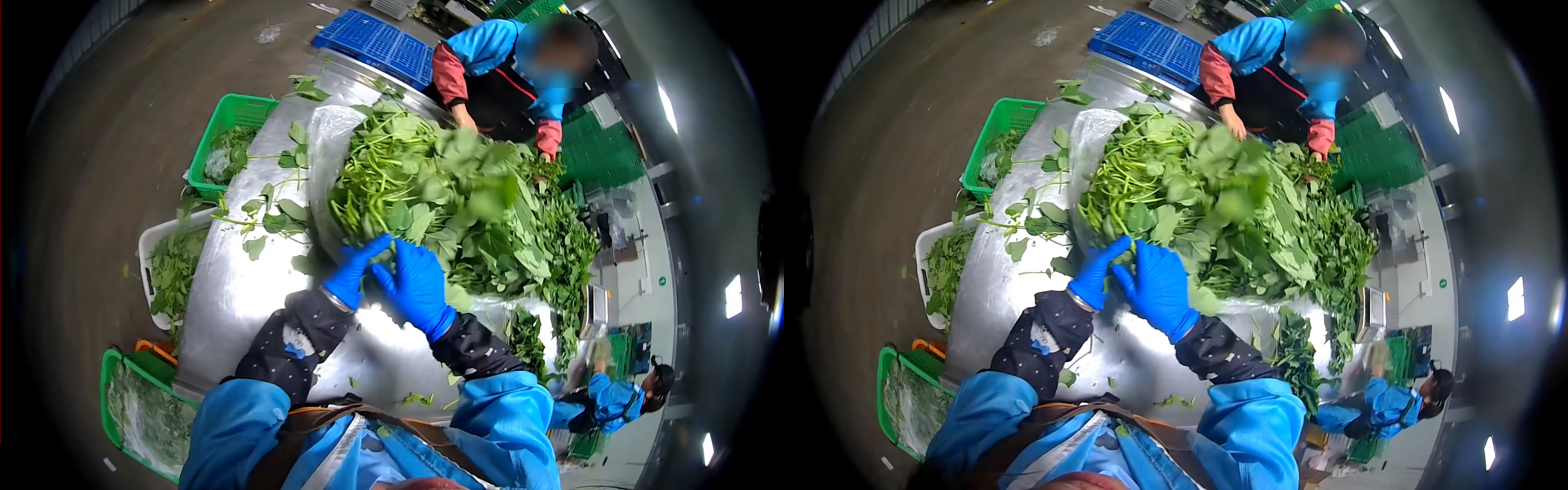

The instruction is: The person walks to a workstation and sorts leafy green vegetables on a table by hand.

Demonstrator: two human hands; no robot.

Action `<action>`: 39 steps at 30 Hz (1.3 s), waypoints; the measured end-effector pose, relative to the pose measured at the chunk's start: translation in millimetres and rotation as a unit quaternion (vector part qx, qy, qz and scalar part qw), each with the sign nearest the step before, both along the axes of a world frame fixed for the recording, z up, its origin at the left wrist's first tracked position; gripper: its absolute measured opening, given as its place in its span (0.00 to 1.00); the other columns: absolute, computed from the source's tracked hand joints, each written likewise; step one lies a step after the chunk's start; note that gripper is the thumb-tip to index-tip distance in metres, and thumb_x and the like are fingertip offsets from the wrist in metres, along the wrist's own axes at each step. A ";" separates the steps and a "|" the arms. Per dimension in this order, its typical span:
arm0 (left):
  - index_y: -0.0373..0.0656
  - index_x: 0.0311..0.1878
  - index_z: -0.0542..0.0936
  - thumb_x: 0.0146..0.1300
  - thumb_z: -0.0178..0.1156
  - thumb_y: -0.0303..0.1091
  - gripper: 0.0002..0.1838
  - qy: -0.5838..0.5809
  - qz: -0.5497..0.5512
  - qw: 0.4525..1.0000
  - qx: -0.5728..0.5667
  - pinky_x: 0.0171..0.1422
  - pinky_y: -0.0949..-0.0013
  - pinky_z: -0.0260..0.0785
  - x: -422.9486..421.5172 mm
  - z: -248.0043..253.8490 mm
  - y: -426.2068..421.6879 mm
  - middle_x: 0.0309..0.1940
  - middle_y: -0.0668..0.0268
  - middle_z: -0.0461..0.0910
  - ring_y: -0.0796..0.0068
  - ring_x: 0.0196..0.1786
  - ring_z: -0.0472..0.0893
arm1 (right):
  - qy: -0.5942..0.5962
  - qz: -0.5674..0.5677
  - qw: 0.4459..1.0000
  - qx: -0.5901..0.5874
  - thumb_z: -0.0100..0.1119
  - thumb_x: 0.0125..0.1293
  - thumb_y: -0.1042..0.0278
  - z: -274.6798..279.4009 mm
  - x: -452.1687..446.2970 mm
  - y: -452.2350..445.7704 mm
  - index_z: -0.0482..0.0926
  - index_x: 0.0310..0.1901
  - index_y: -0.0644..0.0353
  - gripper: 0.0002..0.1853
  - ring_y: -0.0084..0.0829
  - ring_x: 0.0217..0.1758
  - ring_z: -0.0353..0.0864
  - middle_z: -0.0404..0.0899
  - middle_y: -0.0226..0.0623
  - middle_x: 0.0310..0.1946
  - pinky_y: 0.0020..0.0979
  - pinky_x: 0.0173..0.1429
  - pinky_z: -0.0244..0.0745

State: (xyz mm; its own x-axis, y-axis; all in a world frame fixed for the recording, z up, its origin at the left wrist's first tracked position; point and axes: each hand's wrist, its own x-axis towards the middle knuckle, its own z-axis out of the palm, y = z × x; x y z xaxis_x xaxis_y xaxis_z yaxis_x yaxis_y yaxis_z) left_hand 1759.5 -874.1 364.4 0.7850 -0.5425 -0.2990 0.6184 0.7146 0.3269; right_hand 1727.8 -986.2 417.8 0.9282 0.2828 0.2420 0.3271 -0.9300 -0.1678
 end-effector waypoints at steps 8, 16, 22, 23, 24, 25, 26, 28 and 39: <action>0.41 0.43 0.76 0.52 0.64 0.35 0.15 -0.097 0.042 0.985 0.139 0.20 0.77 0.68 -1.8 -38.0 33.8 0.31 0.67 0.78 0.76 0.24 0.77 | 0.015 0.069 0.997 -0.011 0.54 0.57 0.56 -13.8 9.3 31.5 0.69 0.41 0.58 0.16 0.44 0.31 0.72 0.73 0.42 0.28 0.40 0.35 0.65; 0.40 0.48 0.75 0.49 0.65 0.36 0.22 0.005 0.158 0.983 0.092 0.49 0.68 0.69 8.8 -46.6 -3.9 0.42 0.67 0.77 0.73 0.43 0.76 | -0.153 0.045 0.987 -0.005 0.50 0.58 0.43 50.9 134.1 -45.2 0.77 0.45 0.55 0.24 0.43 0.50 0.72 0.77 0.42 0.39 0.40 0.53 0.65; 0.42 0.55 0.72 0.55 0.59 0.41 0.25 0.009 0.092 0.996 -0.004 0.60 0.69 0.61 -8.1 -28.5 3.3 0.53 0.67 0.71 0.74 0.54 0.70 | -0.008 0.011 0.971 -0.237 0.55 0.50 0.58 7.5 93.9 -61.9 0.74 0.29 0.60 0.12 0.43 0.34 0.73 0.73 0.43 0.27 0.44 0.48 0.63; 0.41 0.54 0.72 0.57 0.57 0.41 0.23 0.035 0.064 0.997 -0.038 0.57 0.67 0.64 -10.4 -29.3 6.6 0.51 0.65 0.73 0.72 0.51 0.73 | -0.039 0.029 0.977 -0.208 0.57 0.46 0.61 1.5 74.1 -56.9 0.73 0.28 0.60 0.12 0.43 0.31 0.73 0.72 0.44 0.25 0.42 0.37 0.66; 0.41 0.54 0.72 0.57 0.57 0.40 0.23 0.027 0.026 0.996 -0.085 0.56 0.66 0.65 -13.0 -35.0 7.8 0.49 0.64 0.74 0.71 0.50 0.74 | 0.023 0.007 0.983 -0.182 0.58 0.49 0.59 1.4 53.8 -47.9 0.73 0.29 0.62 0.13 0.43 0.30 0.74 0.73 0.46 0.25 0.40 0.33 0.67; 0.41 0.54 0.72 0.57 0.57 0.40 0.22 0.018 -0.014 0.991 -0.131 0.55 0.66 0.66 -13.9 -43.8 7.3 0.47 0.63 0.75 0.70 0.48 0.75 | 0.078 -0.010 0.991 -0.112 0.58 0.52 0.58 -4.1 32.6 -37.8 0.73 0.32 0.62 0.14 0.45 0.30 0.74 0.73 0.48 0.27 0.40 0.32 0.68; 0.41 0.53 0.72 0.57 0.56 0.40 0.22 0.010 -0.056 0.983 -0.176 0.54 0.65 0.68 -14.2 -55.4 5.9 0.46 0.63 0.76 0.69 0.47 0.76 | 0.059 -0.001 0.997 -0.040 0.56 0.56 0.57 -12.8 4.7 -28.6 0.73 0.37 0.60 0.15 0.46 0.33 0.74 0.74 0.48 0.29 0.42 0.32 0.68; 0.37 0.50 0.73 0.55 0.57 0.35 0.20 -0.063 0.008 0.995 -0.081 0.51 0.67 0.70 -31.0 -33.2 23.1 0.40 0.61 0.78 0.68 0.45 0.77 | 0.133 -0.007 0.990 -0.049 0.52 0.58 0.64 -14.7 -32.9 -14.7 0.73 0.47 0.57 0.15 0.46 0.37 0.75 0.75 0.47 0.36 0.40 0.38 0.70; 0.40 0.53 0.70 0.53 0.59 0.31 0.23 -0.015 0.018 0.999 0.048 0.51 0.64 0.70 -89.4 -70.9 93.2 0.45 0.61 0.76 0.67 0.45 0.77 | 0.142 0.134 0.981 0.005 0.50 0.53 0.66 -105.6 -58.4 43.9 0.76 0.38 0.60 0.12 0.48 0.25 0.76 0.76 0.46 0.23 0.43 0.28 0.69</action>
